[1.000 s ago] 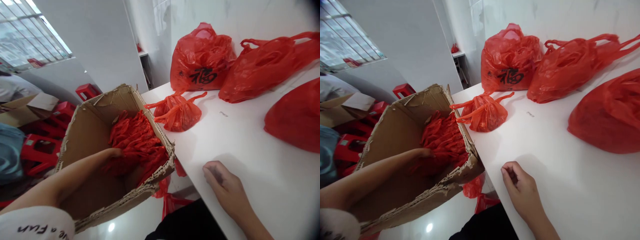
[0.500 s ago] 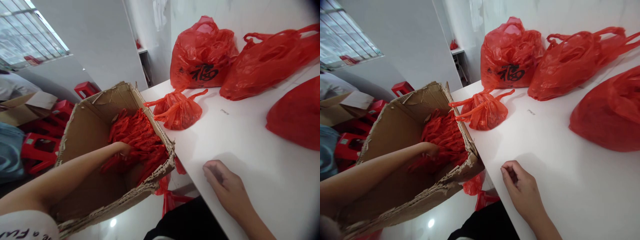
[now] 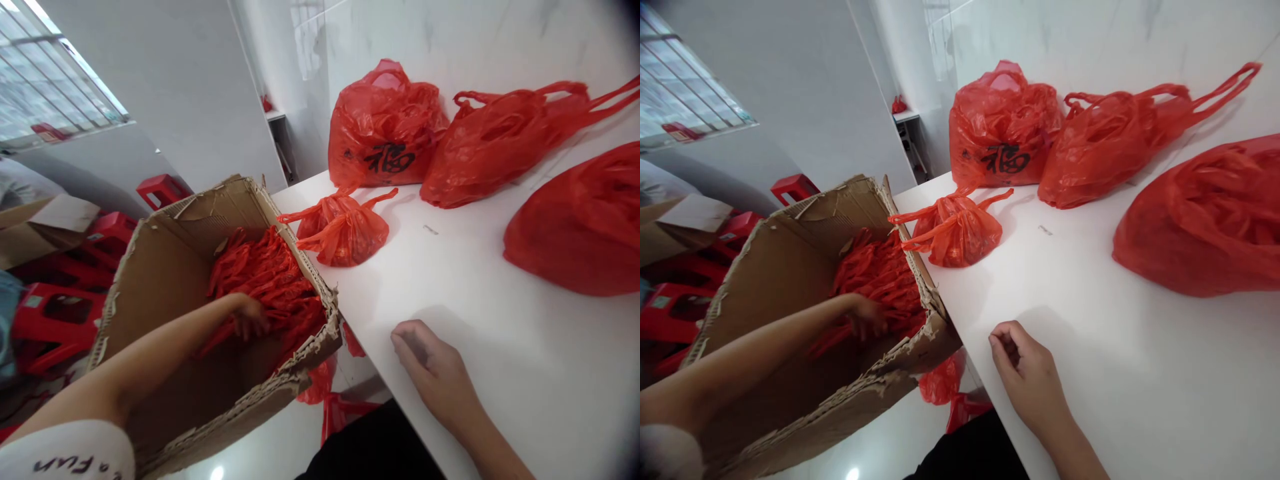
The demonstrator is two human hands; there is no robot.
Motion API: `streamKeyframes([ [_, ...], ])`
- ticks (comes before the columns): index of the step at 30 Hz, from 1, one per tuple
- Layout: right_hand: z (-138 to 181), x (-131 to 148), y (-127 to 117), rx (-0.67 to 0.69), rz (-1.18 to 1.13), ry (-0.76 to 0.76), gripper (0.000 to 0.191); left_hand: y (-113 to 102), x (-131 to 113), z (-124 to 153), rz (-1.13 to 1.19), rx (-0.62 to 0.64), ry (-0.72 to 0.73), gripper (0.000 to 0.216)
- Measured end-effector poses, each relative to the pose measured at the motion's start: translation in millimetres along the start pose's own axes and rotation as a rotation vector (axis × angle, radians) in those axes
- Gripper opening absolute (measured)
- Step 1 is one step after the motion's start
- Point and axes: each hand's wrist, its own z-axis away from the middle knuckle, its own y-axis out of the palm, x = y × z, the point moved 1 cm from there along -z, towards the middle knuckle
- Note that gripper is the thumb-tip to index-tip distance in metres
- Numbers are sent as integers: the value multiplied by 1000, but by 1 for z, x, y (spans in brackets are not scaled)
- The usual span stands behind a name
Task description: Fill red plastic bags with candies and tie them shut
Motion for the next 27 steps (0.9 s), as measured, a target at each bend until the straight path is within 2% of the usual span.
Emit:
streamKeyframes([
  [4,-1,-2,1,5,-15,-20,21,-87,-11,7,-52,-399,-143,38],
  [7,-1,-2,0,5,-33,-18,22,-129,-50,13,-73,-658,-107,54],
  [9,0,0,0,0,-47,-19,21,-136,-88,8,-64,-774,7,61],
  [10,0,0,-1,-1,-54,-19,20,-134,-107,2,-59,-787,61,62],
  [13,1,1,-1,-2,-73,-10,19,-122,-152,-25,-32,-750,199,64],
  [15,2,1,-1,0,-84,-5,18,-117,-165,-40,11,-696,274,55],
  [17,2,2,-2,5,-92,-9,18,-118,-165,-43,82,-638,362,39],
  [19,3,3,-3,19,-92,-11,18,-122,-157,-33,181,-596,453,30],
  [23,3,3,-4,28,-63,-18,17,-130,-124,21,424,-591,557,40],
  [27,2,0,-3,13,-28,-11,17,-131,-69,72,613,-588,519,47],
])
